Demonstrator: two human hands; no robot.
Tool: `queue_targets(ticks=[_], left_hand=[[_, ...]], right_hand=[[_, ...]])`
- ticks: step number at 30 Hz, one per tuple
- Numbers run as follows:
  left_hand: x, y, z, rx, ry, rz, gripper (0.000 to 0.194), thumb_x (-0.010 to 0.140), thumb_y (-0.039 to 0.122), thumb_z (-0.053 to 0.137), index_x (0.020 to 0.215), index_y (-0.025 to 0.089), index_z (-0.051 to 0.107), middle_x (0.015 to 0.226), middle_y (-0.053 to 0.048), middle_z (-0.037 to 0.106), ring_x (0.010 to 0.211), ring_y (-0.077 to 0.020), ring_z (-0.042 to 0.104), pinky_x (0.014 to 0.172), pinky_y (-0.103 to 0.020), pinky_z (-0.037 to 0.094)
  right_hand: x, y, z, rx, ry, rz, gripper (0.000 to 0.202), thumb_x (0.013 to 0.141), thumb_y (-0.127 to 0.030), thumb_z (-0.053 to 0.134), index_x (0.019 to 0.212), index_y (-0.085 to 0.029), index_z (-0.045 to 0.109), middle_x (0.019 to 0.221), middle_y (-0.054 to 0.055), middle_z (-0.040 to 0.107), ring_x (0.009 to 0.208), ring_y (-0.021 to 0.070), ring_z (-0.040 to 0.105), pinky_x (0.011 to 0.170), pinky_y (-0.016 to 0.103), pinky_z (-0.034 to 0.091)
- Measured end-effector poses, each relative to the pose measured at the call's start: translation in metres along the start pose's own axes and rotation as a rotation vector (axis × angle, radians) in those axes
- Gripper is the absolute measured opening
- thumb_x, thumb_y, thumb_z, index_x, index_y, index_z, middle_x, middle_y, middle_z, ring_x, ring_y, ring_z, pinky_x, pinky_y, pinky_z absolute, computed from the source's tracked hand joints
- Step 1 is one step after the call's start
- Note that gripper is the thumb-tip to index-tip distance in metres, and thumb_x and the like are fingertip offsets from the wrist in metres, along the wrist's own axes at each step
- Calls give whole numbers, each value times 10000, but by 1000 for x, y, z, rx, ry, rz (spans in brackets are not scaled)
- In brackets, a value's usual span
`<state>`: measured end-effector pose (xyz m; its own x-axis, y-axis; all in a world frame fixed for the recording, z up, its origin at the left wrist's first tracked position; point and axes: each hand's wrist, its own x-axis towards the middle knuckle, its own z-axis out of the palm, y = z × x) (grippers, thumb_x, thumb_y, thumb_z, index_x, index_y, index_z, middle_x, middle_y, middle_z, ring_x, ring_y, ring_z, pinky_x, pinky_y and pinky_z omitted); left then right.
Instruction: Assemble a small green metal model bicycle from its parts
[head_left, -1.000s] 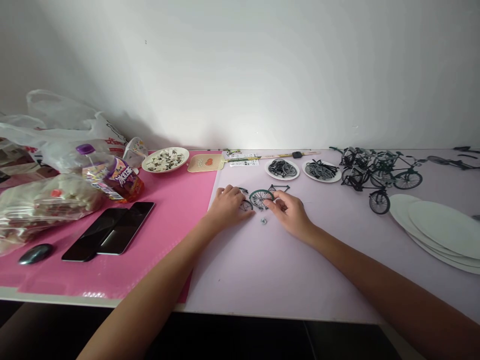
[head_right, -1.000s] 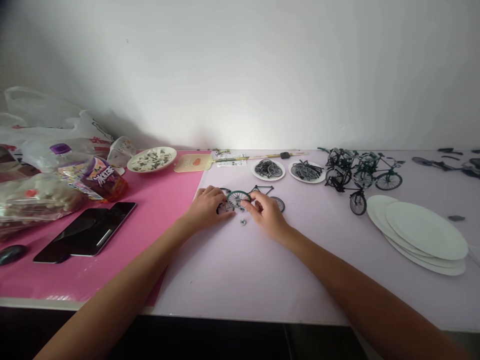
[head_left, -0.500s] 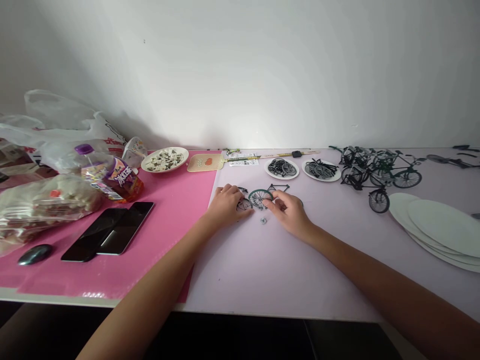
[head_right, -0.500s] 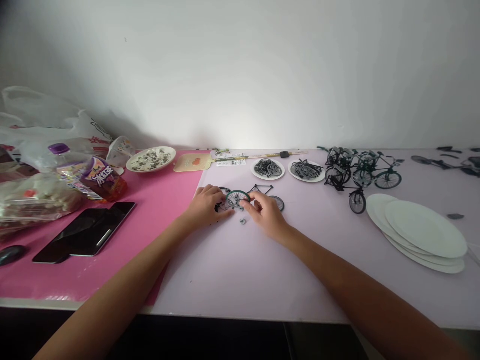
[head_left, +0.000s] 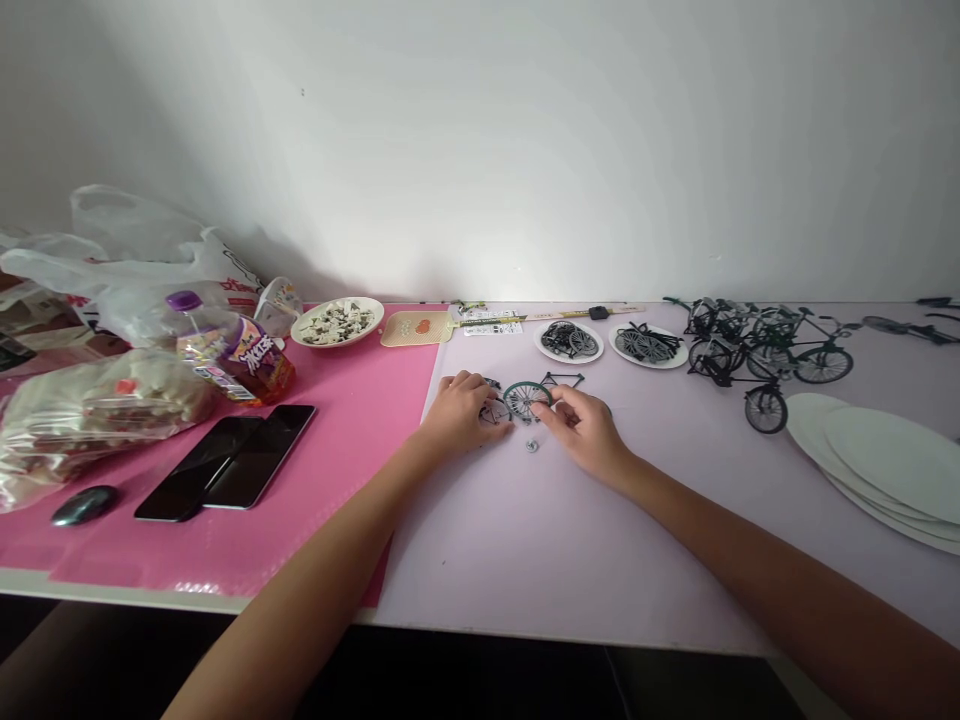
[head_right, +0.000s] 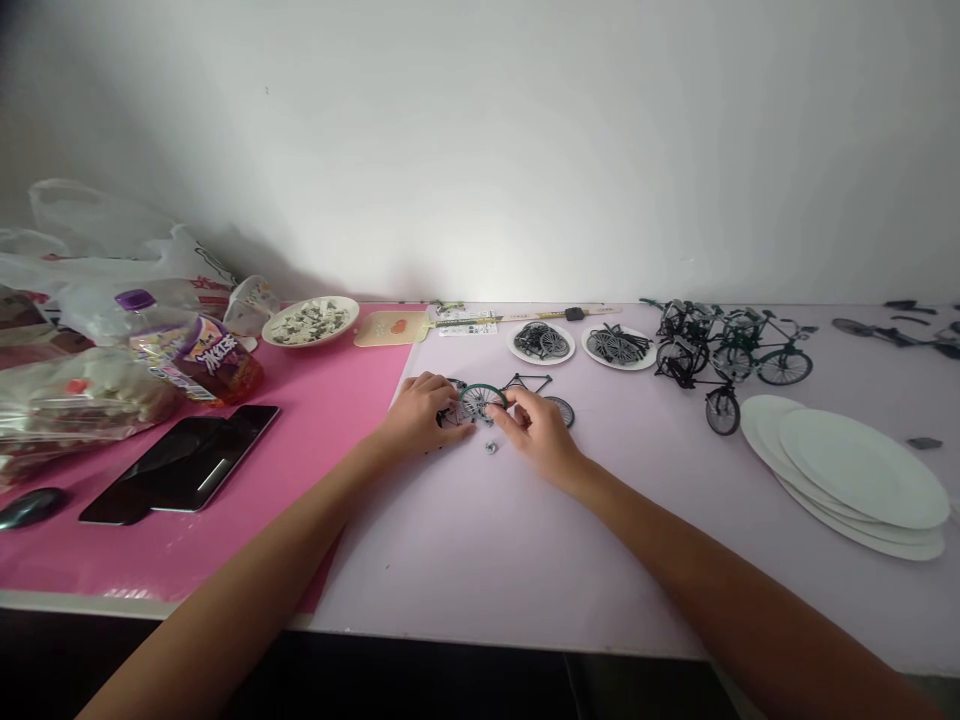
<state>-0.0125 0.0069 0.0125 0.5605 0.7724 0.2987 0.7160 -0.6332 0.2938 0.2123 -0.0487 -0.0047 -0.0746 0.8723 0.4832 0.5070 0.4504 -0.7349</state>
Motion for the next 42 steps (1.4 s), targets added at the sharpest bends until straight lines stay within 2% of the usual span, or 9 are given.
queue_targets(ticks=[4, 9, 17, 21, 23, 25, 29, 35, 42], left_hand=[[-1, 2, 3, -66, 36, 9, 434, 795, 431, 785, 1148, 207, 667, 1158, -109, 734, 1204, -336, 600, 1079, -503, 415], [-1, 4, 4, -103, 21, 55, 350, 868, 313, 702, 1195, 214, 625, 1138, -84, 730, 1168, -301, 614, 1080, -487, 398], [-3, 12, 6, -108, 0, 72, 65, 928, 251, 638, 977, 211, 621, 1087, -87, 711, 1100, -282, 621, 1039, -440, 434], [-3, 13, 10, -129, 7, 92, 26, 942, 231, 609, 941, 205, 614, 1022, -78, 715, 1048, -272, 634, 1056, -451, 421], [-3, 14, 10, -144, 15, 81, 104, 932, 197, 594, 1032, 205, 619, 1014, -69, 729, 1054, -274, 638, 1051, -453, 422], [-5, 16, 9, -176, 40, 79, 307, 912, 153, 582, 1215, 205, 586, 1023, -58, 743, 1090, -277, 643, 1054, -454, 423], [-9, 20, 6, -281, 93, 121, 642, 902, 125, 576, 1502, 199, 360, 1025, -54, 744, 1062, -251, 679, 1057, -447, 444], [-12, 23, 5, -367, 91, 128, 820, 884, 136, 610, 1594, 199, 204, 988, -51, 724, 956, -231, 692, 961, -397, 506], [-13, 25, 3, -439, 66, 68, 903, 854, 150, 643, 1615, 209, 161, 975, -38, 704, 923, -212, 669, 904, -364, 523]], right_hand=[[0, -2, 0, 6, 8, -7, 356, 957, -524, 619, 787, -236, 495, 564, -84, 316, 515, 110, 295, 510, 271, 273], [0, -5, -1, 16, 21, -4, 352, 959, -518, 619, 788, -235, 500, 579, -76, 320, 531, 116, 317, 515, 272, 284], [1, -2, 0, 1, 37, -1, 341, 952, -500, 631, 786, -231, 504, 584, -79, 329, 536, 113, 319, 527, 270, 289], [1, -1, 0, -10, 46, -3, 335, 961, -509, 622, 803, -226, 538, 591, -71, 358, 540, 116, 338, 532, 271, 301], [1, 0, -1, -12, 66, 3, 337, 965, -519, 618, 814, -227, 547, 600, -65, 369, 547, 120, 347, 529, 270, 306], [1, 0, -2, -12, 86, 11, 341, 966, -526, 619, 816, -231, 538, 605, -63, 366, 553, 124, 348, 524, 268, 304], [1, 0, -4, 1, 95, 26, 356, 971, -544, 613, 819, -236, 517, 608, -60, 380, 548, 125, 353, 515, 267, 305], [-3, -2, -4, 67, 79, 45, 362, 980, -580, 591, 924, -222, 600, 645, -20, 531, 540, 133, 418, 523, 273, 355], [-2, -3, -3, 41, 57, -10, 356, 976, -535, 597, 805, -231, 527, 614, -43, 441, 544, 125, 377, 531, 274, 332]])
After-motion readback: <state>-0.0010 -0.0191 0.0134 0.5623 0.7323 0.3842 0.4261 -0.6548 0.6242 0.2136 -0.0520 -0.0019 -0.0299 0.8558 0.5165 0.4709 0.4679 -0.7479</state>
